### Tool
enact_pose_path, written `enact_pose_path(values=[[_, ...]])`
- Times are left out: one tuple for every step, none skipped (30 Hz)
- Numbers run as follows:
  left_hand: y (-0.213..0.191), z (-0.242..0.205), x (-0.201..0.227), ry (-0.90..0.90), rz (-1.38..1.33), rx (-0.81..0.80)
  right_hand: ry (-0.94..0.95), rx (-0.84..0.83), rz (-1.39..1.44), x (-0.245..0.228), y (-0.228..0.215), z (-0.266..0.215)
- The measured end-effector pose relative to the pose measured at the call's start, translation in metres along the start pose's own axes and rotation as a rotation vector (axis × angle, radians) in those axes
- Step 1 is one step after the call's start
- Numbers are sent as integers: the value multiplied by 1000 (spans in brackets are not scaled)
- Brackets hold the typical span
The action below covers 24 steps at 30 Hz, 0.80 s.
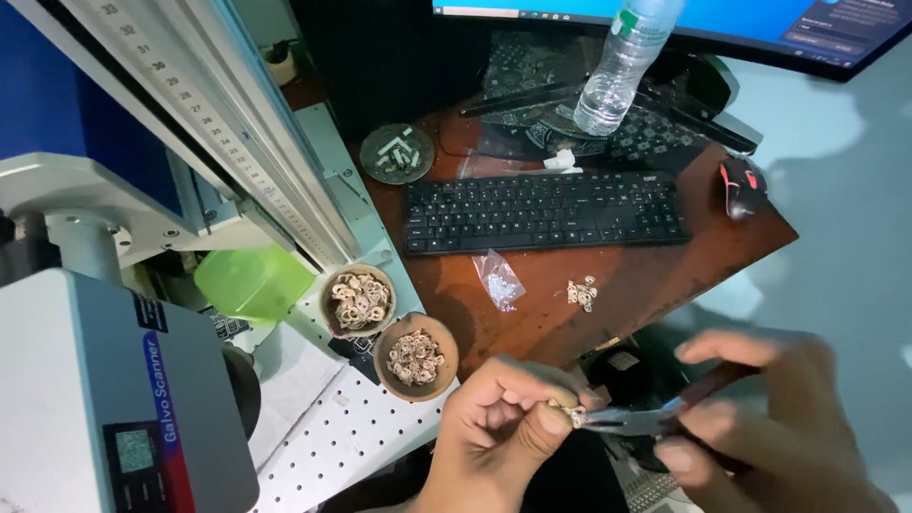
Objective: Using pliers to clean or adjust small metal jewelry components at a workstation.
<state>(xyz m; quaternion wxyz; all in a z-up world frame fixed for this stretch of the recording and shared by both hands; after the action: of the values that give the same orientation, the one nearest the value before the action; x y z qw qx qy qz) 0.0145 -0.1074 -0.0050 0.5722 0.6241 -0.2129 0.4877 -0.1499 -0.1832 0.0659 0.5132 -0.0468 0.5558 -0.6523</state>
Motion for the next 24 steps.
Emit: enact_pose_path(values=[[-1, -1, -1, -6, -13, 8, 30, -33, -51, 6, 0, -1], [-2, -1, -2, -12, -25, 17, 60, -65, -101, 13, -1, -3], [0, 0, 0, -14, -26, 14, 63, -64, -103, 23, -1, -5], [0, 0, 4, -5, 18, 25, 53, -107, -156, 33, 3, -8], [1, 0, 8, 5, 63, 38, 41, -152, -208, 43, 6, -11], [1, 0, 6, 4, 62, 38, 42, -152, -209, 45, 7, -12], [1, 1, 5, 13, 47, 42, 30, -158, -201, 47, 8, -13], [0, 1, 4, 21, 32, 46, 19, -163, -193, 48, 9, -14], [0, 1, 4, 22, 32, 46, 19, -163, -193, 47, 8, -11], [1, 1, 5, 39, 35, 34, 17, -169, -191, 46, 7, -9], [2, 2, 6, 56, 39, 21, 16, -174, -189, 45, 7, -7], [2, 1, 3, 55, 39, 20, 16, -174, -190, 44, 7, -7], [1, 0, 0, 45, 47, 37, 5, -172, -181, 42, 6, -6], [-1, 0, -3, 35, 55, 54, -5, -170, -172, 40, 6, -6], [-2, -1, -4, 36, 55, 54, -6, -170, -172, 38, 6, -5], [-1, -1, -4, 41, 36, 50, 1, -171, -182, 38, 6, -5], [-1, -1, -5, 48, 16, 46, 8, -171, -192, 37, 5, -5], [0, -1, -3, 48, 16, 46, 7, -171, -191, 36, 5, -3], [0, 0, -2, 41, 29, 47, -37, -150, -197, 32, 4, -2], [1, 0, 0, 34, 41, 49, -82, -129, -202, 27, 3, 0], [1, 0, -1, 34, 41, 49, -81, -129, -202, 25, 3, 2], [1, 0, -1, 45, 49, 48, -96, -117, -207, 20, 1, 3], [1, 0, -1, 57, 56, 47, -111, -104, -212, 16, 0, 5], [0, -1, -4, 57, 56, 47, -110, -104, -212, 15, 1, 6]])
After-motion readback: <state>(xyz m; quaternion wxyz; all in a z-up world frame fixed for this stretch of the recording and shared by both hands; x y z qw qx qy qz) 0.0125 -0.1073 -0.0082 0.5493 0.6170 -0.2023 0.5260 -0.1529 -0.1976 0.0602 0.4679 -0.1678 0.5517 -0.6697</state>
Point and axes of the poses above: each hand's wrist, its own z-axis towards the middle knuckle, its own y-axis out of the palm, x = y × z, the point moved 9 cm from there along z, towards the middle knuckle, and after that the axes turned 8 degrees about z, right-handed, at the moved point
